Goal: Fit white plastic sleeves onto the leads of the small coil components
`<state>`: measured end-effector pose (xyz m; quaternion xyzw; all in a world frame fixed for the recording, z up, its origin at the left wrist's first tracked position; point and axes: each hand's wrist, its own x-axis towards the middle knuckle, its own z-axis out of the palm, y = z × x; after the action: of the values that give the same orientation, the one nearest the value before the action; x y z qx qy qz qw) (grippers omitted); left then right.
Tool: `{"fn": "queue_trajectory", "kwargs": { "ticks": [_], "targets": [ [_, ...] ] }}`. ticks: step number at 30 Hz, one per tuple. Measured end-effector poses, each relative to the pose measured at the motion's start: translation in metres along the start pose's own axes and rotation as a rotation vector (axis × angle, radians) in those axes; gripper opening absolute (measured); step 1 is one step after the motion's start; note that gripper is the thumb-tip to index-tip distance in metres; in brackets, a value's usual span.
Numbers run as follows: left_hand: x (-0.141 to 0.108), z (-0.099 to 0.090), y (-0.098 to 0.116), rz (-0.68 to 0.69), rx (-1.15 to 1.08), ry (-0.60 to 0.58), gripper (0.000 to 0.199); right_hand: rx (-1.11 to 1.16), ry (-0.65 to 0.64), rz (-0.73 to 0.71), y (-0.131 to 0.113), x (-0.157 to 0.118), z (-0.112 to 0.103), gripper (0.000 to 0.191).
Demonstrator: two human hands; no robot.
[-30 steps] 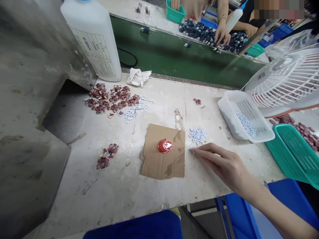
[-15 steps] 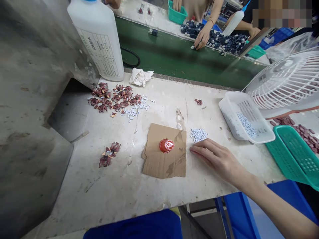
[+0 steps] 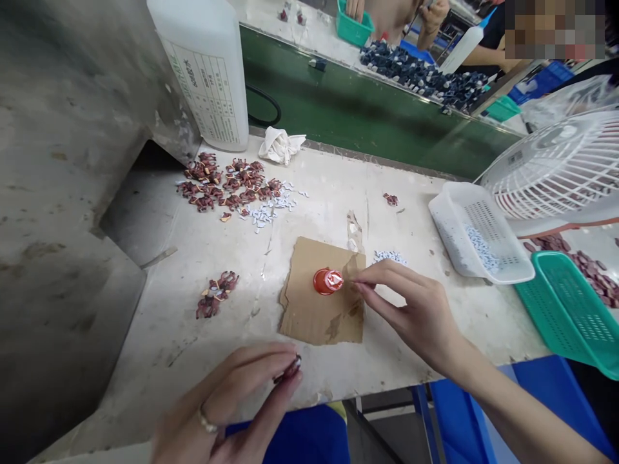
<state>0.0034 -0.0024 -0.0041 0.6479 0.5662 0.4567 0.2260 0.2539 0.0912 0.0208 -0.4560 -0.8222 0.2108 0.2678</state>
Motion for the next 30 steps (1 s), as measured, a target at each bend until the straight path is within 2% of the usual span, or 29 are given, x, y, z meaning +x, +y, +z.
{"fn": "queue_trajectory", "kwargs": {
  "ticks": [5, 10, 13, 17, 23, 27, 30],
  "targets": [
    [0.010, 0.005, 0.001, -0.113, 0.074, -0.020, 0.013, -0.037, -0.017, -0.012, -0.006, 0.009, -0.003, 0.018],
    [0.009, 0.008, -0.004, -0.209, -0.043, -0.033, 0.015, -0.073, -0.024, -0.085, -0.001, 0.011, 0.000, 0.019],
    [0.013, 0.009, -0.005, -0.212, -0.060, -0.031, 0.012, -0.086, -0.022, -0.099, 0.000, 0.010, 0.002, 0.020],
    [0.015, 0.009, -0.006, -0.133, -0.030, -0.023, 0.007, -0.087, -0.035, -0.105, -0.001, 0.009, 0.002, 0.022],
    [0.011, 0.013, -0.007, -0.260, -0.115, -0.020, 0.024, -0.072, -0.011, -0.085, -0.001, 0.007, 0.000, 0.022],
    [0.014, 0.015, -0.002, -0.161, -0.066, -0.051, 0.019, -0.012, 0.054, -0.057, -0.006, 0.007, 0.002, 0.023],
    [0.017, 0.013, 0.001, -0.112, -0.065, -0.105, 0.015, 0.140, 0.098, 0.006, -0.021, 0.003, 0.004, 0.022]
  ]
}}
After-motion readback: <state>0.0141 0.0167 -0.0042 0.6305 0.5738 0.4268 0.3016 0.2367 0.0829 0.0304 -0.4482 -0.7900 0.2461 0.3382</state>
